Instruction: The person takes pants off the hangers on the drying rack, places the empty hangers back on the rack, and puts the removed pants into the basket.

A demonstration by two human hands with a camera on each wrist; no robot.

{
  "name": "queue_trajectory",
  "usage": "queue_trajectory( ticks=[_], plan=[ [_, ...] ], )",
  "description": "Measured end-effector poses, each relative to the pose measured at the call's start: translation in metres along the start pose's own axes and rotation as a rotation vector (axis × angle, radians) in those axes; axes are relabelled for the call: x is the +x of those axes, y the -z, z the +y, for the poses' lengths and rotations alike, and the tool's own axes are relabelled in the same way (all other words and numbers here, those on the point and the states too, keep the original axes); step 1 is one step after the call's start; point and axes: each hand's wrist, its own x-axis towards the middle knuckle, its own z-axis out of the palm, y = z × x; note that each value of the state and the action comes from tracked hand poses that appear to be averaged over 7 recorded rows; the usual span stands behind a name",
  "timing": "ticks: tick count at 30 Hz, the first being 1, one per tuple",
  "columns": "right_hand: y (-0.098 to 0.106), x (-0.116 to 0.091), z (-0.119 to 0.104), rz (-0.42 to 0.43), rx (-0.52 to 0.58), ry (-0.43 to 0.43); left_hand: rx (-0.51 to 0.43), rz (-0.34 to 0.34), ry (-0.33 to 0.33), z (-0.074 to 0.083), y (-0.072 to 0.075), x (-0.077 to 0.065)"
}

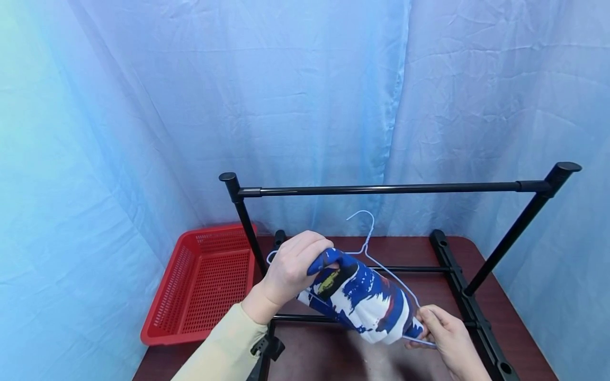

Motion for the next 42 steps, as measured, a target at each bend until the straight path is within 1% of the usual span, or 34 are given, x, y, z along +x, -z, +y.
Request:
queue_trajectory(
  ticks=[3, 9, 12, 18, 20, 25, 28, 34, 38, 42],
  plan=[
    [-0.001, -0.001, 0.001, -0.009, 0.029, 0.001, 0.004, 0.005, 0.0, -0.001, 0.001, 0.001],
    [-0.004, -0.002, 0.002, -0.025, 0.022, 0.048, 0.01, 0.002, -0.008, -0.002, 0.002, 0.002],
    [-0.007, -0.002, 0.0, -0.027, 0.031, 0.037, 0.017, -0.008, -0.019, -0.002, 0.002, 0.002],
    [-0.009, -0.002, -0.004, -0.029, 0.003, 0.053, 0.042, -0.043, -0.033, -0.001, 0.002, 0.004],
    [-0.011, -0.002, -0.005, -0.025, -0.016, 0.085, 0.051, -0.061, -0.038, 0.0, 0.001, 0.004],
    [-0.015, -0.001, -0.008, -0.034, -0.002, 0.131, 0.055, -0.086, -0.044, 0.002, -0.001, 0.004],
    [-0.017, -0.001, -0.009, -0.061, 0.03, 0.109, 0.049, -0.08, -0.04, 0.002, -0.001, 0.006],
    [-0.019, 0.0, -0.01, -0.061, 0.037, 0.088, 0.043, -0.057, -0.035, 0.0, 0.003, 0.011],
    [-0.021, 0.0, -0.009, -0.089, 0.001, 0.096, 0.043, -0.044, -0.039, -0.001, 0.005, 0.014],
    [-0.022, 0.0, -0.006, -0.093, 0.005, 0.109, 0.041, -0.044, -0.046, -0.003, 0.008, 0.019]
  ],
)
